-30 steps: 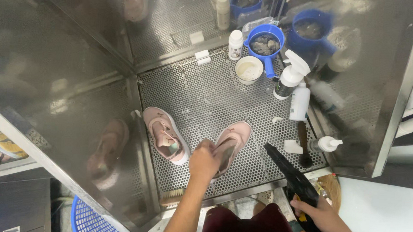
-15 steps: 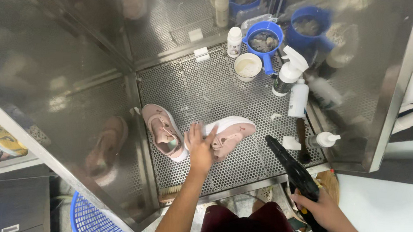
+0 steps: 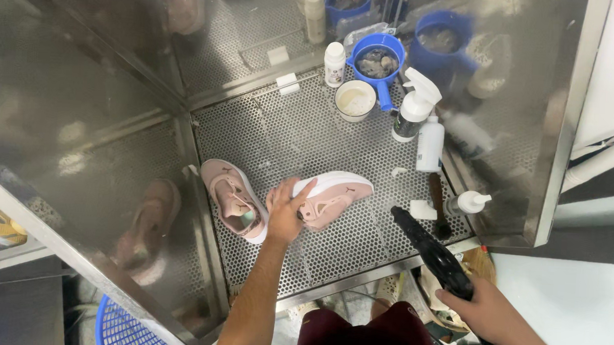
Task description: The person uses a handheld pressure washer to clean a pair of pink sneakers on a perforated metal work surface. They hold one shoe at a time, spraying the upper, sole, and interior while rotating the shoe to cover different areas. Cleaning supplies and containers are visible nearby.
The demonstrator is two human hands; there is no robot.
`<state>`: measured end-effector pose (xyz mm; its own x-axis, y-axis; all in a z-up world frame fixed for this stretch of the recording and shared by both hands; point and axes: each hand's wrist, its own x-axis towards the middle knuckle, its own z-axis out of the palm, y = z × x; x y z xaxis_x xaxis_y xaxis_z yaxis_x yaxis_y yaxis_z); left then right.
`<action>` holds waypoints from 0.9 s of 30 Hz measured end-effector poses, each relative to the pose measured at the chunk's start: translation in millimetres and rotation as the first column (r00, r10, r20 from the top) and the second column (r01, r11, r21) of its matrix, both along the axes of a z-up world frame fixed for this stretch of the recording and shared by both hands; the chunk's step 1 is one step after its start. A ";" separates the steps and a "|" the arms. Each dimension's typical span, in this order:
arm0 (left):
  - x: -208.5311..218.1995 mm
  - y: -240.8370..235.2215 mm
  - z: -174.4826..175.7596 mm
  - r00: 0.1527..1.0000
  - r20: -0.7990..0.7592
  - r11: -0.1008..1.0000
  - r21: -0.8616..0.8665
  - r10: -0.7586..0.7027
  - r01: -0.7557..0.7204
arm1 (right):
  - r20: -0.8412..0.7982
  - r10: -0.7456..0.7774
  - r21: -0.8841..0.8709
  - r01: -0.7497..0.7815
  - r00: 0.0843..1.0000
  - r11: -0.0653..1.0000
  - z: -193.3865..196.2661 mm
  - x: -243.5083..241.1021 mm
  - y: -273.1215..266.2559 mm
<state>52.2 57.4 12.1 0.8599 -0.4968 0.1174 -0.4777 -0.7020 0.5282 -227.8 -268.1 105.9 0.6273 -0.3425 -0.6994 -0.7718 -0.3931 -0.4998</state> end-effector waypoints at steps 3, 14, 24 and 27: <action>-5.0 2.0 2.5 1.000 0.017 0.999 0.031 -0.008 0.007 | 0.039 -0.008 0.061 0.006 0.999 0.998 -6.2 5.9 1.0; -6.4 1.6 0.1 0.999 0.046 1.000 -0.030 -0.003 0.004 | 0.108 0.054 0.063 -0.061 0.993 0.996 8.3 20.6 22.1; -6.0 2.8 -0.7 0.997 0.071 0.998 -0.055 -0.022 0.025 | 0.166 0.051 0.020 -0.055 0.985 0.998 -4.7 15.9 13.7; -4.9 2.0 -4.2 0.999 0.037 1.000 -0.021 -0.012 0.013 | 0.008 -0.009 0.063 0.008 1.000 0.998 2.6 20.4 27.7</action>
